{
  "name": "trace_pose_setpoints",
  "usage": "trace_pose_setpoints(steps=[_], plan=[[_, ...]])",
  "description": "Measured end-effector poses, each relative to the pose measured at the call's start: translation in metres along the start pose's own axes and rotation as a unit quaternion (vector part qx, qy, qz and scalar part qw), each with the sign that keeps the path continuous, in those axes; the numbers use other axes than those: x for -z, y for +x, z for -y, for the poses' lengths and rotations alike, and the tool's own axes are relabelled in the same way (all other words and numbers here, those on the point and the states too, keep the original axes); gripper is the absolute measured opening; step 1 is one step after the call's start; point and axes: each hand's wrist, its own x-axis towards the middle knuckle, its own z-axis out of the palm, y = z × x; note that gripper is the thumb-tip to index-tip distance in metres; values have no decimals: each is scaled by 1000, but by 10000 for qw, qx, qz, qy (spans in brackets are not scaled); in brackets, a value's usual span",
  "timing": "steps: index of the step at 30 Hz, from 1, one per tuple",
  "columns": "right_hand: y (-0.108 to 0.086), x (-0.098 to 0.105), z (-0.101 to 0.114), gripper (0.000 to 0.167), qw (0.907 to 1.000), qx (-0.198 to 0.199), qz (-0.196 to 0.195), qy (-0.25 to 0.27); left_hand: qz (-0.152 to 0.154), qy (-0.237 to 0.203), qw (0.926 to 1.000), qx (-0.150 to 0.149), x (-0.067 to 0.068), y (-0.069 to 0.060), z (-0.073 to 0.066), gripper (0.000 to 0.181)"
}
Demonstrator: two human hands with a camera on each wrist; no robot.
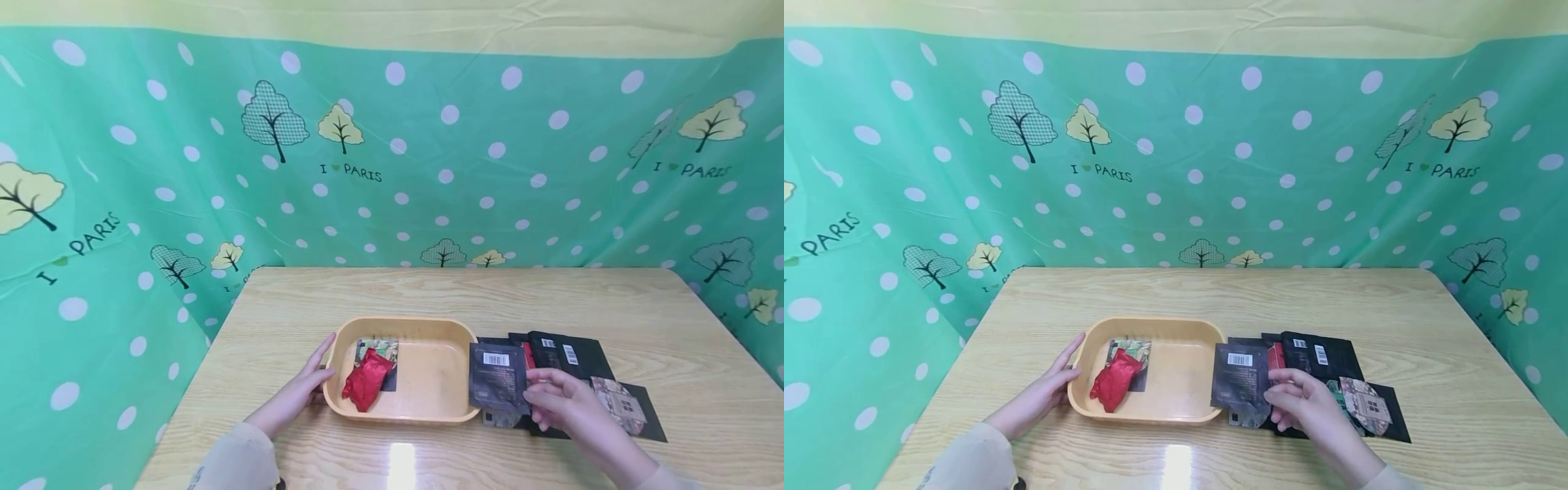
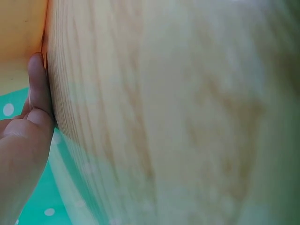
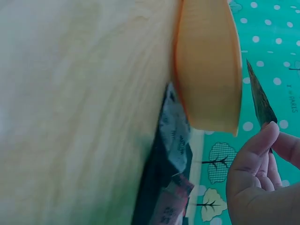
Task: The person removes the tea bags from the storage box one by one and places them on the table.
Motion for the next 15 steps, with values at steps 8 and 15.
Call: trace_pose_setpoints(steps=[8,15], plan=[[-14,10,-19,51,9986,-503,79,-116,73,-99,9999,-70,0,0,-1,75],[-22,22,-31,43,9959,-706,565,25,18,33,10000,-58,0,0,1,74]])
